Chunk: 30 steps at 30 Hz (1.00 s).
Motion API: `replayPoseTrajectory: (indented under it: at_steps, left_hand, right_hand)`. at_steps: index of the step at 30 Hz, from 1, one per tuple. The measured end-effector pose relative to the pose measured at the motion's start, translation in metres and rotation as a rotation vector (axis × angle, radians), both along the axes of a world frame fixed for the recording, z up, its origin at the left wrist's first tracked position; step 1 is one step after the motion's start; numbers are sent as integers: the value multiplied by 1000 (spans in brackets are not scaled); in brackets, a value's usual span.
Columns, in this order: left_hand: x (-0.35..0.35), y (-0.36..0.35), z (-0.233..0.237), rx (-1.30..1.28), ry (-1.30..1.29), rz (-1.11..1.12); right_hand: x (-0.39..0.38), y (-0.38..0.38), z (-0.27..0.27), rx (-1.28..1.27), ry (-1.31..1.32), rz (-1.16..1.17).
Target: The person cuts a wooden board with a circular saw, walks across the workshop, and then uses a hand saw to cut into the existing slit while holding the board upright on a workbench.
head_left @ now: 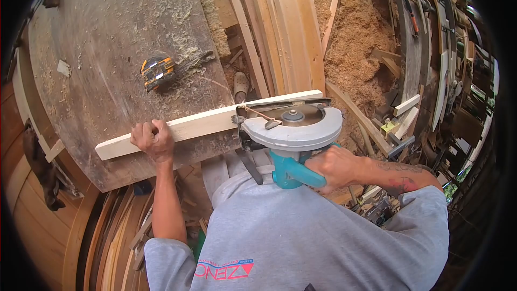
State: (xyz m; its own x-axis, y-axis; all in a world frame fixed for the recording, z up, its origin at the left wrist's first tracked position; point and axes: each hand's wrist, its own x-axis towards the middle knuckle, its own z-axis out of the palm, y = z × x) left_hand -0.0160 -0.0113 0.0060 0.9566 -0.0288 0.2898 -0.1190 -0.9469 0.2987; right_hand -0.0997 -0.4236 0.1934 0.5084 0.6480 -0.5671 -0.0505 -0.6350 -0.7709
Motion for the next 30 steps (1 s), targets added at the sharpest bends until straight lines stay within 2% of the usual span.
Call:
replayPoseTrajectory:
  at_steps: [30]
  left_hand:
    - [2,-1,4,-24,-25,-35]
  right_hand:
    - [3,-3,-2,32,-12,-14]
